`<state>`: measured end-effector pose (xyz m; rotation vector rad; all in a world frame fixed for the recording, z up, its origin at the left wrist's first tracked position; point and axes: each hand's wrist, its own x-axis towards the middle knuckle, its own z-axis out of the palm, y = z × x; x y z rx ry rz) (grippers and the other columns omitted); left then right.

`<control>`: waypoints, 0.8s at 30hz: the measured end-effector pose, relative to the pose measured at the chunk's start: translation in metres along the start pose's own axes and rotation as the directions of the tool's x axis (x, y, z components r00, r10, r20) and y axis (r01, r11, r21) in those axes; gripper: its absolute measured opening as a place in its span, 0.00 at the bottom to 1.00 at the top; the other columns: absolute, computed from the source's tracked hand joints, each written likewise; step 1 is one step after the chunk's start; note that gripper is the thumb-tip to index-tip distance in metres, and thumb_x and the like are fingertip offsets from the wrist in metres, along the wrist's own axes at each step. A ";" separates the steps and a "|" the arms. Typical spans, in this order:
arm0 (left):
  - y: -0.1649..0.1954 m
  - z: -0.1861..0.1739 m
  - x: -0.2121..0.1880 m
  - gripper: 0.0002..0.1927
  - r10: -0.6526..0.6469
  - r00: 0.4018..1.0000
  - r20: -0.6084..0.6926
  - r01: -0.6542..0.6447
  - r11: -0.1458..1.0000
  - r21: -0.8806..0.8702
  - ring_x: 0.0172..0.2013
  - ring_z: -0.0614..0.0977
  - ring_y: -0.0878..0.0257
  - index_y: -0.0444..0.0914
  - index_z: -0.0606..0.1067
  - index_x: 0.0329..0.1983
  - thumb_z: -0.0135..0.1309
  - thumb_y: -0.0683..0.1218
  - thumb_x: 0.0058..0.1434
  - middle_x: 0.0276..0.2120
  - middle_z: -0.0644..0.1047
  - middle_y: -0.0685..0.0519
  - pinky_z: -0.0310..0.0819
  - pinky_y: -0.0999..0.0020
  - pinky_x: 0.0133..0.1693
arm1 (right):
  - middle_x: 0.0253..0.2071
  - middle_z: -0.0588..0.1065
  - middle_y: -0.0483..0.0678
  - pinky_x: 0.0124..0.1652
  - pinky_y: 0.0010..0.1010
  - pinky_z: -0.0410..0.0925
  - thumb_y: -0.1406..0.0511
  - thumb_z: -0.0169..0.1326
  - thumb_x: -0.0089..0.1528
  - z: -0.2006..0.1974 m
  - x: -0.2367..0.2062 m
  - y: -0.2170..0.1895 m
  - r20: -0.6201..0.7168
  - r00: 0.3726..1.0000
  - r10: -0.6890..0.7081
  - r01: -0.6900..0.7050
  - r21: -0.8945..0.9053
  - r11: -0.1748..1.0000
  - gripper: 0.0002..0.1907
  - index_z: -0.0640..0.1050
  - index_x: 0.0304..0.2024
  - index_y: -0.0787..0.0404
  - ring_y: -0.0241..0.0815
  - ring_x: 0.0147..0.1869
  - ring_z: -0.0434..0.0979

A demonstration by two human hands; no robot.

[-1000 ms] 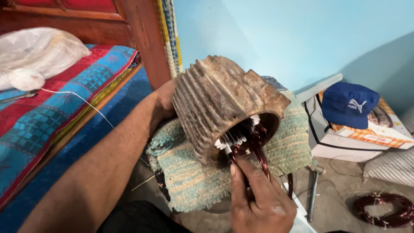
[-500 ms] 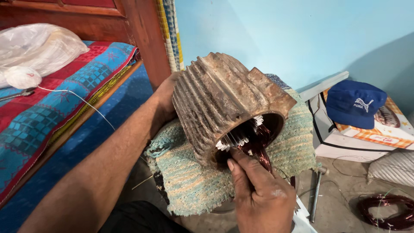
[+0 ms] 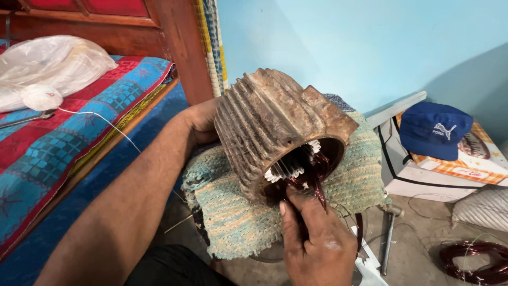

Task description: The person winds copper wire into the slots of a motor stator, inserts white insulating paper between windings, and uses a wooden stick and hammer to pack and secure the coils.

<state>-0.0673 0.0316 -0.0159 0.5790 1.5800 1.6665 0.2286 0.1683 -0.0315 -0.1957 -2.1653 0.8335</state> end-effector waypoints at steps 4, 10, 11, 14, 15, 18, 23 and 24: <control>-0.004 -0.009 0.002 0.29 0.041 0.998 0.057 -0.038 0.998 -0.050 0.53 0.82 0.58 0.34 0.73 0.61 0.57 0.55 0.62 0.54 0.80 0.45 0.79 0.59 0.56 | 0.39 0.83 0.58 0.37 0.35 0.78 0.67 0.64 0.57 -0.004 0.002 0.001 0.037 0.999 -0.015 0.014 0.035 0.999 0.13 0.83 0.44 0.61 0.49 0.43 0.88; -0.007 -0.010 0.004 0.27 -0.011 1.000 -0.015 0.011 1.000 -0.015 0.49 0.84 0.55 0.31 0.75 0.58 0.57 0.55 0.64 0.52 0.81 0.42 0.81 0.57 0.53 | 0.34 0.83 0.55 0.32 0.33 0.77 0.68 0.65 0.58 -0.002 0.005 -0.002 -0.010 1.000 0.002 -0.001 0.064 0.998 0.11 0.83 0.43 0.61 0.45 0.37 0.88; -0.006 -0.010 0.003 0.27 -0.024 0.998 -0.058 0.023 1.000 -0.012 0.49 0.84 0.56 0.32 0.75 0.58 0.55 0.56 0.64 0.52 0.81 0.43 0.82 0.58 0.52 | 0.33 0.83 0.55 0.31 0.33 0.77 0.68 0.65 0.58 -0.001 0.005 -0.002 -0.024 1.000 0.003 -0.001 0.068 0.998 0.11 0.83 0.43 0.61 0.44 0.36 0.88; -0.005 -0.006 0.001 0.27 -0.041 0.992 -0.121 0.041 0.999 -0.007 0.48 0.85 0.57 0.34 0.76 0.57 0.52 0.58 0.65 0.51 0.81 0.43 0.82 0.58 0.51 | 0.36 0.83 0.54 0.33 0.30 0.78 0.69 0.63 0.59 0.000 0.002 0.000 -0.006 0.999 -0.033 0.034 0.091 0.995 0.09 0.82 0.43 0.62 0.44 0.39 0.88; -0.005 -0.005 -0.001 0.26 -0.038 0.994 -0.104 0.037 0.999 -0.006 0.48 0.85 0.57 0.33 0.76 0.57 0.53 0.56 0.65 0.51 0.81 0.43 0.82 0.58 0.51 | 0.35 0.83 0.54 0.34 0.31 0.78 0.69 0.64 0.59 -0.001 0.001 0.001 -0.013 0.999 -0.035 0.036 0.086 0.996 0.09 0.82 0.42 0.62 0.44 0.39 0.88; -0.003 -0.003 0.000 0.26 -0.031 0.997 -0.066 0.030 0.999 -0.013 0.49 0.84 0.55 0.33 0.76 0.57 0.54 0.55 0.65 0.51 0.81 0.42 0.82 0.57 0.52 | 0.36 0.83 0.55 0.35 0.32 0.77 0.70 0.64 0.58 -0.001 0.000 0.004 -0.047 0.997 -0.060 0.064 0.074 0.995 0.09 0.82 0.42 0.62 0.45 0.40 0.88; -0.003 -0.002 0.000 0.26 -0.037 0.999 -0.020 0.037 0.999 -0.031 0.50 0.84 0.57 0.35 0.75 0.59 0.53 0.55 0.64 0.53 0.81 0.44 0.82 0.58 0.52 | 0.38 0.83 0.56 0.37 0.32 0.77 0.71 0.63 0.59 0.000 -0.001 0.005 -0.055 0.994 -0.090 0.096 0.100 0.990 0.09 0.82 0.42 0.63 0.46 0.43 0.88; -0.003 -0.002 0.001 0.26 -0.032 0.999 -0.018 0.032 0.999 -0.026 0.50 0.84 0.57 0.35 0.75 0.59 0.53 0.56 0.65 0.53 0.81 0.44 0.81 0.58 0.52 | 0.39 0.83 0.55 0.38 0.32 0.77 0.71 0.63 0.59 0.000 -0.001 0.005 -0.060 0.994 -0.097 0.103 0.107 0.989 0.09 0.82 0.42 0.64 0.46 0.43 0.88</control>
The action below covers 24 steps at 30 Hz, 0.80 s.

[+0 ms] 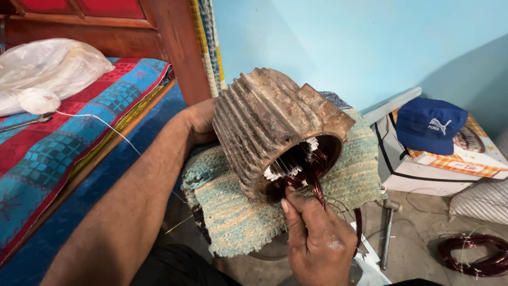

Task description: The person winds copper wire into the slots of a motor stator, inserts white insulating paper between windings, and uses a wooden stick and hammer to pack and secure the coils.

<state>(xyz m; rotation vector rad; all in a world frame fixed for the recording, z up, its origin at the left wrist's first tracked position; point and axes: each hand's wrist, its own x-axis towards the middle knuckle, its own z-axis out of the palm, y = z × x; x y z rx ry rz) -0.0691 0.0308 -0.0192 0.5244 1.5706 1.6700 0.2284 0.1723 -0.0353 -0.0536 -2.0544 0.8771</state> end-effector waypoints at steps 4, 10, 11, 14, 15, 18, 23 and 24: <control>0.001 0.002 0.001 0.26 -0.004 1.000 -0.013 0.004 1.000 0.011 0.50 0.84 0.56 0.34 0.75 0.59 0.53 0.56 0.65 0.53 0.81 0.44 0.82 0.57 0.53 | 0.38 0.83 0.55 0.38 0.31 0.77 0.72 0.64 0.59 0.000 0.001 0.001 0.004 1.000 0.003 -0.003 0.020 1.000 0.09 0.81 0.42 0.64 0.46 0.41 0.88; -0.002 0.014 -0.006 0.30 0.106 0.992 -0.068 -0.110 0.992 -0.062 0.50 0.84 0.58 0.37 0.74 0.61 0.51 0.61 0.64 0.53 0.81 0.46 0.81 0.59 0.52 | 0.39 0.81 0.57 0.33 0.33 0.75 0.67 0.63 0.59 -0.005 0.002 -0.005 0.017 1.000 0.008 -0.005 -0.175 0.985 0.10 0.84 0.43 0.60 0.48 0.38 0.86; -0.002 0.014 -0.007 0.30 0.093 0.990 -0.101 -0.099 0.994 -0.046 0.49 0.84 0.58 0.37 0.74 0.60 0.50 0.61 0.64 0.52 0.81 0.46 0.82 0.59 0.51 | 0.39 0.80 0.58 0.31 0.34 0.74 0.65 0.64 0.58 -0.006 0.001 -0.007 0.034 0.999 0.022 -0.013 -0.245 0.969 0.10 0.85 0.42 0.59 0.49 0.36 0.85; -0.003 0.013 -0.003 0.28 0.112 0.981 -0.158 -0.123 0.990 -0.063 0.45 0.86 0.57 0.35 0.75 0.56 0.47 0.60 0.64 0.48 0.82 0.44 0.84 0.58 0.47 | 0.50 0.81 0.52 0.30 0.26 0.75 0.69 0.52 0.65 -0.006 -0.002 -0.011 0.110 0.986 0.128 -0.139 0.100 0.985 0.15 0.83 0.51 0.54 0.41 0.37 0.81; -0.005 0.013 0.000 0.27 0.137 0.979 -0.152 -0.155 0.981 -0.114 0.43 0.86 0.56 0.33 0.75 0.55 0.47 0.58 0.66 0.46 0.82 0.43 0.85 0.58 0.46 | 0.48 0.81 0.53 0.32 0.30 0.74 0.71 0.53 0.62 -0.005 -0.003 -0.010 0.086 0.996 0.009 -0.007 -0.015 1.000 0.16 0.83 0.51 0.55 0.44 0.38 0.82; -0.010 0.009 0.008 0.22 0.160 0.946 -0.282 -0.209 0.966 -0.155 0.39 0.85 0.54 0.30 0.76 0.53 0.44 0.53 0.70 0.42 0.80 0.41 0.85 0.56 0.45 | 0.43 0.78 0.56 0.37 0.39 0.74 0.74 0.56 0.55 -0.001 0.001 0.001 0.104 0.971 -0.217 0.235 -0.215 0.948 0.21 0.82 0.50 0.55 0.52 0.39 0.81; -0.014 0.011 0.010 0.19 0.217 0.923 -0.317 -0.260 0.960 -0.099 0.38 0.83 0.52 0.29 0.77 0.53 0.45 0.49 0.71 0.40 0.80 0.40 0.82 0.55 0.43 | 0.37 0.80 0.49 0.33 0.32 0.77 0.76 0.53 0.58 -0.001 0.016 0.002 0.261 0.963 -0.072 0.071 0.011 0.997 0.22 0.81 0.52 0.53 0.42 0.36 0.85; -0.011 0.013 0.009 0.21 0.163 0.938 -0.307 -0.213 0.968 -0.137 0.39 0.84 0.53 0.29 0.76 0.52 0.43 0.51 0.71 0.41 0.81 0.41 0.83 0.56 0.44 | 0.38 0.80 0.51 0.32 0.33 0.77 0.74 0.55 0.58 -0.007 0.020 -0.005 0.274 0.958 -0.078 0.088 -0.023 0.996 0.20 0.82 0.52 0.53 0.45 0.35 0.84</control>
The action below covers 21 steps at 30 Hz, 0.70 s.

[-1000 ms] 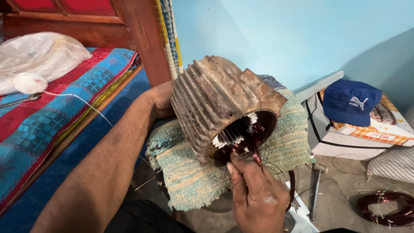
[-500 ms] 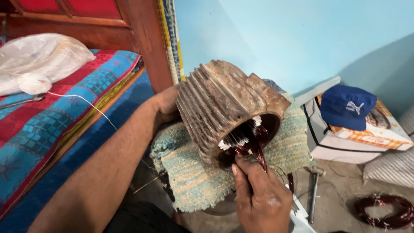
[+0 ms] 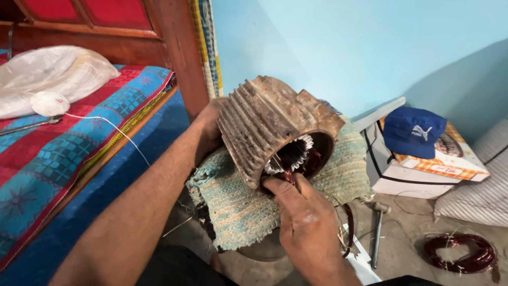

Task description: The person winds copper wire into the slots of a motor stator, inserts white insulating paper between windings, and uses a wooden stick and hammer to pack and secure the coils.

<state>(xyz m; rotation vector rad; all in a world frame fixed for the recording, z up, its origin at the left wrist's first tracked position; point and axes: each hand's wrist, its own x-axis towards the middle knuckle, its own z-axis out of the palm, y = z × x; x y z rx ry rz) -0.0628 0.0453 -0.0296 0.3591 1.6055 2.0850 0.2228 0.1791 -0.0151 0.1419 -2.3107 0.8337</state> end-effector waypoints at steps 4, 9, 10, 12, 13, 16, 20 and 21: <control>0.009 0.007 -0.006 0.21 -0.052 0.992 0.113 0.056 0.998 -0.032 0.44 0.85 0.55 0.32 0.76 0.54 0.46 0.51 0.68 0.45 0.83 0.44 0.84 0.58 0.48 | 0.51 0.78 0.55 0.37 0.33 0.77 0.67 0.61 0.61 -0.045 0.021 -0.043 -0.105 0.993 -0.047 0.025 -0.197 0.980 0.21 0.80 0.58 0.52 0.49 0.44 0.83; 0.008 -0.001 -0.012 0.20 -0.001 0.951 0.311 0.071 0.974 -0.214 0.47 0.84 0.53 0.31 0.74 0.56 0.48 0.51 0.70 0.49 0.81 0.42 0.82 0.57 0.52 | 0.67 0.69 0.56 0.67 0.52 0.62 0.68 0.57 0.54 -0.072 0.077 -0.057 0.222 0.825 -0.521 0.554 -0.505 0.662 0.34 0.71 0.65 0.50 0.55 0.71 0.68; 0.008 -0.005 -0.010 0.19 0.010 0.932 0.362 0.086 0.964 -0.250 0.48 0.84 0.52 0.31 0.74 0.56 0.49 0.50 0.71 0.50 0.81 0.41 0.81 0.57 0.53 | 0.69 0.67 0.55 0.70 0.54 0.58 0.68 0.56 0.50 -0.067 0.090 -0.053 0.328 0.741 -0.586 0.649 -0.576 0.497 0.38 0.70 0.66 0.47 0.54 0.74 0.65; 0.007 -0.014 -0.008 0.18 0.070 0.918 0.390 0.063 0.946 -0.318 0.50 0.83 0.53 0.31 0.73 0.59 0.49 0.47 0.72 0.52 0.79 0.43 0.81 0.57 0.55 | 0.68 0.67 0.55 0.69 0.55 0.56 0.66 0.58 0.48 -0.054 0.113 -0.044 0.484 0.657 -0.578 0.742 -0.549 0.384 0.40 0.71 0.65 0.49 0.56 0.74 0.64; 0.006 -0.017 -0.007 0.17 0.098 0.911 0.401 0.055 0.934 -0.353 0.51 0.83 0.53 0.32 0.73 0.60 0.49 0.45 0.72 0.52 0.79 0.43 0.81 0.56 0.56 | 0.68 0.67 0.55 0.69 0.56 0.55 0.65 0.59 0.47 -0.048 0.122 -0.040 0.557 0.609 -0.564 0.785 -0.525 0.330 0.40 0.71 0.65 0.50 0.58 0.74 0.63; 0.005 -0.016 -0.001 0.18 -0.008 0.957 0.290 0.123 0.916 -0.381 0.50 0.84 0.51 0.30 0.71 0.59 0.45 0.45 0.71 0.51 0.80 0.40 0.82 0.55 0.55 | 0.69 0.67 0.54 0.66 0.57 0.59 0.65 0.63 0.52 -0.045 0.146 -0.031 0.696 0.576 -0.429 0.813 -0.437 0.383 0.38 0.70 0.66 0.47 0.61 0.73 0.64; 0.013 -0.006 -0.005 0.20 -0.024 0.957 0.288 0.139 0.912 -0.387 0.51 0.82 0.50 0.32 0.70 0.61 0.40 0.49 0.73 0.51 0.79 0.40 0.79 0.53 0.54 | 0.66 0.71 0.57 0.55 0.51 0.70 0.45 0.65 0.44 -0.051 0.167 -0.029 0.719 0.433 -0.544 0.901 -0.321 0.293 0.47 0.72 0.65 0.49 0.62 0.64 0.73; 0.015 -0.004 -0.009 0.21 -0.021 0.950 0.312 0.147 0.909 -0.389 0.52 0.82 0.50 0.33 0.70 0.61 0.40 0.51 0.74 0.52 0.79 0.41 0.78 0.53 0.56 | 0.64 0.72 0.58 0.53 0.52 0.72 0.44 0.65 0.45 -0.052 0.170 -0.028 0.709 0.425 -0.562 0.903 -0.294 0.312 0.46 0.73 0.64 0.51 0.63 0.63 0.74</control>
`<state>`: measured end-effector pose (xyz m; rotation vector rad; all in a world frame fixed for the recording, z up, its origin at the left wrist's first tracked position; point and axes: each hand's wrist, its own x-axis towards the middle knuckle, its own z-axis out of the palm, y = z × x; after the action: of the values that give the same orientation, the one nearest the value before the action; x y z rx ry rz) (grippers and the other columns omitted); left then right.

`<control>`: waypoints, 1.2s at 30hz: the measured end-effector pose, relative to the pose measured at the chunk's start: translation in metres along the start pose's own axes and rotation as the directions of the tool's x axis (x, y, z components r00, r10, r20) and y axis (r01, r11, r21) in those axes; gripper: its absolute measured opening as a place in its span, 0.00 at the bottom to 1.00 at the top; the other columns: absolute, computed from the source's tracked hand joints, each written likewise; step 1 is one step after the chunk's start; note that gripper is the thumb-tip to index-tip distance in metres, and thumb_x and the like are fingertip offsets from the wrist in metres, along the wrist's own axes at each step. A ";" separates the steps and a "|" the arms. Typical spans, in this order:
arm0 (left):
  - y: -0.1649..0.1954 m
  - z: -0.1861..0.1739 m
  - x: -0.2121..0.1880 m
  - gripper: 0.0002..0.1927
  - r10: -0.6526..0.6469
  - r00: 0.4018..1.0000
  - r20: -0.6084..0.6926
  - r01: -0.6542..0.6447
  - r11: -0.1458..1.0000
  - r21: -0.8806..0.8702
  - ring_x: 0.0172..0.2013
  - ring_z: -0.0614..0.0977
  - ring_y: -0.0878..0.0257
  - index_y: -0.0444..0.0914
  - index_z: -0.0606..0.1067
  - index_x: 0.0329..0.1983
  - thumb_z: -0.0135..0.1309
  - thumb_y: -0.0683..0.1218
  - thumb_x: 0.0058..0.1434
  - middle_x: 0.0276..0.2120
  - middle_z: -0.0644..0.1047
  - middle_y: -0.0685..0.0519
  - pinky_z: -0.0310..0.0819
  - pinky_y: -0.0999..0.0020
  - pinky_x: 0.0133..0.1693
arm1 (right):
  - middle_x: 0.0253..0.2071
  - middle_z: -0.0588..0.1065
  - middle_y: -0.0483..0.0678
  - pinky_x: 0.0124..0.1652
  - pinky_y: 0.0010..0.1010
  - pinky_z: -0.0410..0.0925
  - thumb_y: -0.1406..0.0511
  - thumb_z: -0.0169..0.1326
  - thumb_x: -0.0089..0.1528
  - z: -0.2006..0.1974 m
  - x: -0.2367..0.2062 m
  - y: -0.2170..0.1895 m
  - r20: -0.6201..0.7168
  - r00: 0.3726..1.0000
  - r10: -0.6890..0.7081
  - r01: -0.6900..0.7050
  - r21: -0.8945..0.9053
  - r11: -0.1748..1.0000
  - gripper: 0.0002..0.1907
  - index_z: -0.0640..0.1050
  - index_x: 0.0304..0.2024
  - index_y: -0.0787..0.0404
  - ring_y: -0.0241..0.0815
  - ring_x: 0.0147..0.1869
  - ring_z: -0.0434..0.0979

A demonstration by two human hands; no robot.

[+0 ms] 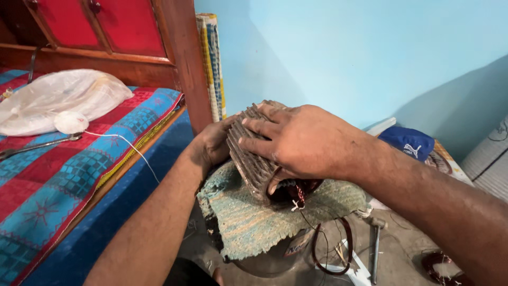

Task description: The person winds copper wire into the slots of a motor stator, inserts white insulating paper between windings, and uses a wooden stick and hammer to pack and secure the coils.

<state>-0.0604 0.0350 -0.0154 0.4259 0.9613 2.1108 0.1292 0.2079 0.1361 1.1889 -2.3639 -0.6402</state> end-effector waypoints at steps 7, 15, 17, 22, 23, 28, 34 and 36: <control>0.003 0.008 0.000 0.34 -0.075 0.952 -0.298 0.105 0.991 0.088 0.58 0.78 0.51 0.31 0.66 0.63 0.30 0.63 0.72 0.55 0.76 0.38 0.71 0.48 0.62 | 0.41 0.83 0.48 0.44 0.41 0.76 0.42 0.61 0.52 0.002 0.030 0.039 0.283 0.848 0.449 -0.506 0.173 0.845 0.34 0.80 0.55 0.50 0.47 0.40 0.85; -0.004 -0.002 0.008 0.35 -0.047 0.968 -0.248 0.086 0.985 0.149 0.59 0.77 0.44 0.26 0.66 0.62 0.32 0.61 0.73 0.56 0.75 0.35 0.72 0.51 0.62 | 0.26 0.80 0.54 0.18 0.36 0.68 0.47 0.57 0.61 0.016 -0.017 0.024 0.410 0.181 0.894 -0.935 0.353 0.027 0.26 0.80 0.53 0.55 0.47 0.15 0.79; -0.001 0.002 0.007 0.34 -0.032 0.975 -0.222 0.072 0.982 0.174 0.58 0.78 0.44 0.26 0.67 0.61 0.34 0.61 0.72 0.56 0.76 0.34 0.73 0.51 0.62 | 0.28 0.80 0.53 0.12 0.31 0.66 0.52 0.59 0.61 0.026 -0.043 -0.002 0.334 0.043 0.942 -0.876 0.465 -0.125 0.24 0.80 0.55 0.55 0.45 0.13 0.79; -0.003 0.019 -0.003 0.32 0.004 0.978 -0.209 0.052 0.964 0.261 0.58 0.77 0.41 0.27 0.69 0.60 0.41 0.60 0.72 0.56 0.73 0.33 0.74 0.45 0.61 | 0.42 0.83 0.53 0.29 0.21 0.73 0.60 0.63 0.69 0.062 -0.092 -0.062 -0.408 0.159 0.899 -0.672 0.622 0.401 0.24 0.76 0.61 0.69 0.37 0.39 0.86; -0.004 0.024 -0.005 0.32 0.021 0.985 -0.170 0.042 0.933 0.357 0.58 0.78 0.44 0.29 0.70 0.61 0.41 0.60 0.71 0.56 0.74 0.36 0.75 0.46 0.60 | 0.42 0.83 0.53 0.30 0.21 0.74 0.60 0.63 0.67 0.071 -0.098 -0.063 -0.389 0.174 0.904 -0.649 0.645 0.403 0.25 0.77 0.61 0.69 0.36 0.39 0.85; -0.008 0.042 -0.017 0.32 0.096 0.995 0.006 -0.083 0.825 0.559 0.56 0.78 0.54 0.38 0.70 0.66 0.44 0.62 0.67 0.57 0.77 0.46 0.76 0.55 0.55 | 0.41 0.83 0.49 0.38 0.25 0.75 0.58 0.67 0.58 0.101 -0.113 -0.052 -0.377 0.213 0.901 -0.536 0.726 0.430 0.30 0.79 0.60 0.65 0.33 0.41 0.83; -0.017 0.050 -0.038 0.31 0.160 0.987 -0.022 -0.122 0.825 0.551 0.51 0.82 0.57 0.29 0.75 0.60 0.49 0.60 0.68 0.54 0.80 0.44 0.80 0.60 0.53 | 0.36 0.82 0.44 0.36 0.23 0.72 0.50 0.61 0.59 0.103 -0.121 -0.036 -0.314 0.262 0.912 -0.433 0.806 0.402 0.33 0.79 0.62 0.60 0.30 0.38 0.81; -0.012 0.049 -0.045 0.30 0.155 0.987 -0.044 -0.104 0.822 0.559 0.48 0.83 0.56 0.27 0.76 0.57 0.48 0.59 0.70 0.50 0.81 0.43 0.79 0.60 0.52 | 0.33 0.81 0.42 0.32 0.22 0.72 0.46 0.59 0.57 0.108 -0.124 -0.032 -0.233 0.273 0.933 -0.373 0.869 0.325 0.35 0.80 0.60 0.59 0.29 0.34 0.79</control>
<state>0.0027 0.0303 0.0080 0.7088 1.6523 1.9479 0.1577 0.3154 0.0108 0.2005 -1.9968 1.0019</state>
